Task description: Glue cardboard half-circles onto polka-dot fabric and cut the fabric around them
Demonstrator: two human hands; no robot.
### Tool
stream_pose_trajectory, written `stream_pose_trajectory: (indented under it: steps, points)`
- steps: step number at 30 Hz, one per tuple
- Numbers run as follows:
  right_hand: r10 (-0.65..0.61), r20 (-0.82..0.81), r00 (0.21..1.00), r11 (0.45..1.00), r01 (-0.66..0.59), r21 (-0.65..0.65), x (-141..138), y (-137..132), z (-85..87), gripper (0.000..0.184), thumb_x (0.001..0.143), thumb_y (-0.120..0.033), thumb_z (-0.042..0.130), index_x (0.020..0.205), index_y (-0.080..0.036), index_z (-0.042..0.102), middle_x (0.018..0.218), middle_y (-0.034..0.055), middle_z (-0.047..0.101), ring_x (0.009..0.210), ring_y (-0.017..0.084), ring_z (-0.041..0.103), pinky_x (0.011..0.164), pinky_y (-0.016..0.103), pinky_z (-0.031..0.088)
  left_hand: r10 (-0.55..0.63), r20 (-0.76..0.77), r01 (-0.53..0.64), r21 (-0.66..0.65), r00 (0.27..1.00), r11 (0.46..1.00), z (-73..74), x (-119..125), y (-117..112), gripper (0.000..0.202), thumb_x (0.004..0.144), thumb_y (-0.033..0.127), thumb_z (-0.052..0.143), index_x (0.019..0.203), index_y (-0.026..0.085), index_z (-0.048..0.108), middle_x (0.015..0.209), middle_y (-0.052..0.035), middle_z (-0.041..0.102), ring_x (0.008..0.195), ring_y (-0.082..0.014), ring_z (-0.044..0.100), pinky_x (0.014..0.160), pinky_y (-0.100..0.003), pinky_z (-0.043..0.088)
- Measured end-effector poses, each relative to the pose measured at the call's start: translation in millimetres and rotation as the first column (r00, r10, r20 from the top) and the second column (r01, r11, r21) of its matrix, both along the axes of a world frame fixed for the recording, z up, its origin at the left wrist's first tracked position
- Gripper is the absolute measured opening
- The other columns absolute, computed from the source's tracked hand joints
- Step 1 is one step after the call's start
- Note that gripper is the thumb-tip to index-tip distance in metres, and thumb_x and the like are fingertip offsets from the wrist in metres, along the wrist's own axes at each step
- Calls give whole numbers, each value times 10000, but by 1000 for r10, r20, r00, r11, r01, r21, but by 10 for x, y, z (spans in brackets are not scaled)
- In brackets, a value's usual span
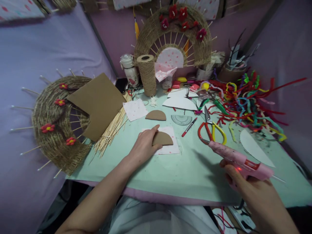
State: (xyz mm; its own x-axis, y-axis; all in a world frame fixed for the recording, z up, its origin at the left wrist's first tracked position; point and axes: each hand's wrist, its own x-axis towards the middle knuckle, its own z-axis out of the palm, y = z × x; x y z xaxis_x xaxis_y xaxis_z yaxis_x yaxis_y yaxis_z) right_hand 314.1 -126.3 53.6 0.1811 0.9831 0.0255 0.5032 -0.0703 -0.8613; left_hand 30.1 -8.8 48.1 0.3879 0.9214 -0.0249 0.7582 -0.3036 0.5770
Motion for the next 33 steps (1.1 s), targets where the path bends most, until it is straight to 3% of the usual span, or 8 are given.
stream_pose_trajectory:
  steps: [14,25,30,33]
  points:
    - [29,-20,999,999,-28,30,-35,12,7,389,860,-304,544,1227,-343,668,1094,-30,754,1203,330,601,797,379,626,17,50,-17,-16,999,1000,-17,-4,-5,695,756,257,698,1401,214,441,1281,-139,612,1189,-360,529,984,-498,383]
    - [7,-30,1000,1000,-6,23,-67,18,26,406,838,-303,560,1224,-367,670,1068,-49,760,1168,333,625,780,392,630,16,16,-16,13,1000,1000,-45,15,-3,667,741,224,721,1361,223,475,1245,-135,627,1183,-351,518,1003,-517,347]
    - [3,-4,1000,1000,-3,-4,-48,-9,6,410,845,-332,554,1239,-349,665,1061,-32,765,1021,315,697,623,346,625,5,-19,-5,2,1000,1000,-30,-12,12,645,735,229,740,1333,221,498,1245,-140,625,1187,-361,519,998,-523,354]
    - [-3,6,1000,1000,3,-3,-34,-27,-23,423,838,-328,565,1250,-350,658,1020,-23,776,946,311,715,572,340,605,-30,0,30,21,1000,999,20,-73,-16,723,745,321,756,1385,206,443,1422,-172,497,1332,-369,412,1067,-529,306]
